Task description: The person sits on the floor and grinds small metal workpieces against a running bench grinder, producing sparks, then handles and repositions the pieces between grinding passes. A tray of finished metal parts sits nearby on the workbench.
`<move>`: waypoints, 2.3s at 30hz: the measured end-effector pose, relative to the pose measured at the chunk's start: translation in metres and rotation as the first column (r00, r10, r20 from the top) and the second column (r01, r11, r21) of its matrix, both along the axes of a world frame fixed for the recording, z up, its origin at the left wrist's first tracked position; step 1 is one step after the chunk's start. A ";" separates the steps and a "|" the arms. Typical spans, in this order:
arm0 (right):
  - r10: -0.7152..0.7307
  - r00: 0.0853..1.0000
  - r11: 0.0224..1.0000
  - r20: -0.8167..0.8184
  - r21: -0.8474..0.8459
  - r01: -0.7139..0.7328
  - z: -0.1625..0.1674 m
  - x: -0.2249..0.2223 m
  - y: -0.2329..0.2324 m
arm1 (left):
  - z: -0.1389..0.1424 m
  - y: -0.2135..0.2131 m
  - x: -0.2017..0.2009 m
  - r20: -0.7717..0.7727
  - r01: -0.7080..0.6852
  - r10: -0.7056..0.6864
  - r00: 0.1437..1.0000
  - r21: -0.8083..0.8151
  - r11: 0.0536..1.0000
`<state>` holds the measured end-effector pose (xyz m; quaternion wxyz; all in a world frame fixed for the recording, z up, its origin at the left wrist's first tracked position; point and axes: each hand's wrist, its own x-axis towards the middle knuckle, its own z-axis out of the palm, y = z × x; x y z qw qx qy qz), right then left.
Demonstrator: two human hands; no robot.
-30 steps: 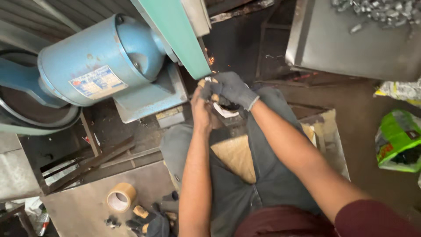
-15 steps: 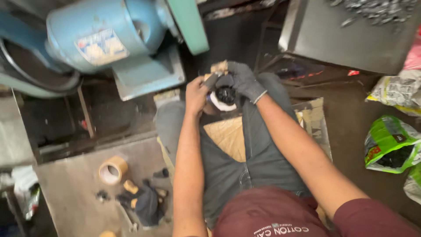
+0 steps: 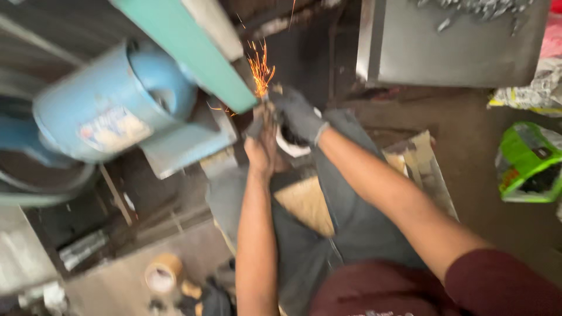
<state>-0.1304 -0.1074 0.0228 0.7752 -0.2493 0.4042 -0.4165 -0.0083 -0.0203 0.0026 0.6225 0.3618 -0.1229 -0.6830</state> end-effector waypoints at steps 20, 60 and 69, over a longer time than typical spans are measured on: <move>0.173 0.455 0.722 -0.874 -0.202 -0.662 0.044 -0.035 0.032 | 0.031 0.012 0.015 0.980 -0.107 -0.038 0.196 0.060 0.992; 0.045 0.992 0.971 -0.121 -0.228 -0.072 0.015 -0.008 -0.008 | 0.004 0.008 0.010 -0.072 -0.069 0.069 0.995 0.006 0.998; -0.653 0.395 0.677 -0.646 -0.732 -0.077 0.069 -0.149 -0.072 | 0.028 0.033 -0.011 0.721 0.416 -0.551 0.419 0.387 0.823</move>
